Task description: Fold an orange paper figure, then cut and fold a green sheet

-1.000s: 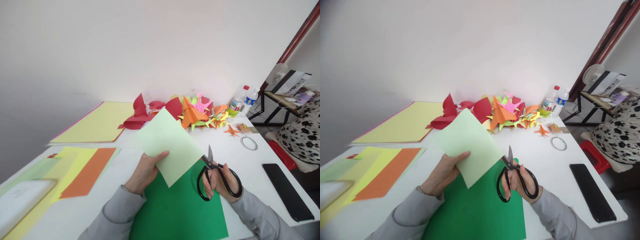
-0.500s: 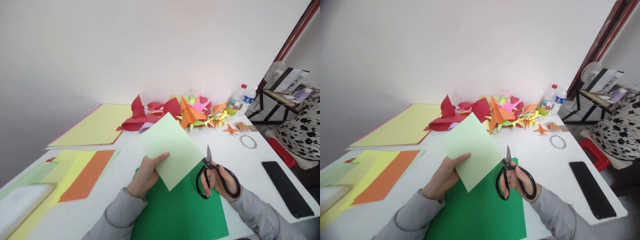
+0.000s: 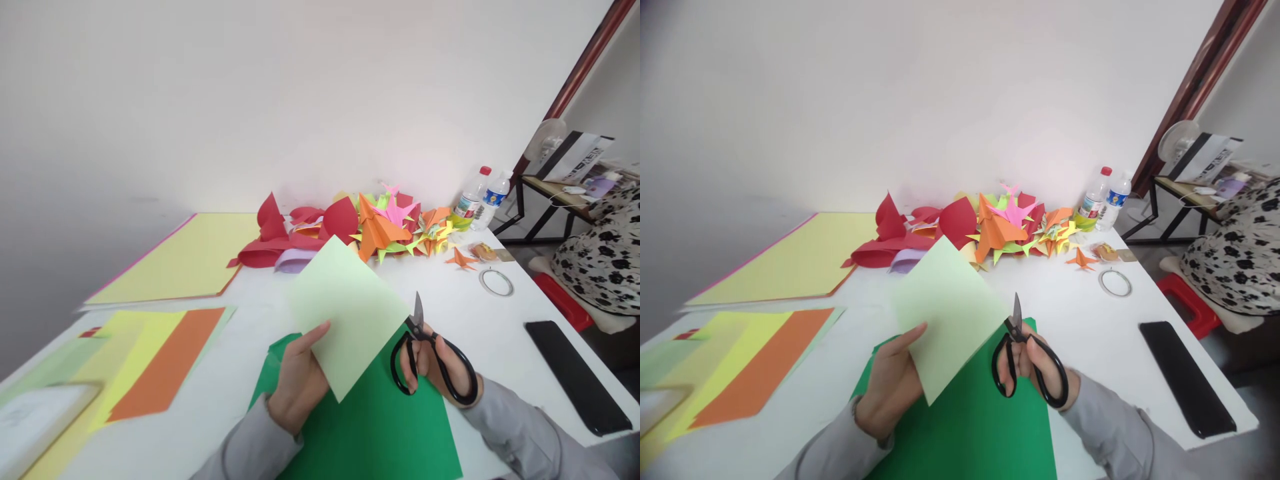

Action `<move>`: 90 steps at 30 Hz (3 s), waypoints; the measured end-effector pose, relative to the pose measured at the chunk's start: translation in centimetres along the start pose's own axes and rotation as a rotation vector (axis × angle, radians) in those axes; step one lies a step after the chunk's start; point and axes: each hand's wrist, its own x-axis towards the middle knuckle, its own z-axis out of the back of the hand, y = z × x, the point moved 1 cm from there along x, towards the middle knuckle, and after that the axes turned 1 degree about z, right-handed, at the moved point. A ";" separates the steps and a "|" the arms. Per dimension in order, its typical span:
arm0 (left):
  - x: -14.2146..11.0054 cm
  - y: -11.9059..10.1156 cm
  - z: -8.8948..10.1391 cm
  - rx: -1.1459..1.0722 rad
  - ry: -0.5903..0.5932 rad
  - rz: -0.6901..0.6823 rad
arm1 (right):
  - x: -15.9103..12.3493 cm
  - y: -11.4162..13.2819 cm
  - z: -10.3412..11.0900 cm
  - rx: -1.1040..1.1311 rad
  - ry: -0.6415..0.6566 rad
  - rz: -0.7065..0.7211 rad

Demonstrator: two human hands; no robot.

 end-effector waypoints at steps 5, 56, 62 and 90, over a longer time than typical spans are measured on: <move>0.1 0.2 -0.2 0.098 0.027 0.108 | 0.1 0.0 0.1 -0.007 -0.038 -0.037; 2.3 -1.2 0.6 0.221 0.114 -0.198 | -0.1 0.1 0.2 0.175 0.034 -0.221; 2.6 -1.3 0.7 0.232 0.091 -0.189 | -0.2 0.2 0.4 0.213 0.023 -0.276; 1.8 -0.9 0.4 0.246 0.076 -0.220 | -0.4 -0.3 0.5 0.118 0.041 -0.204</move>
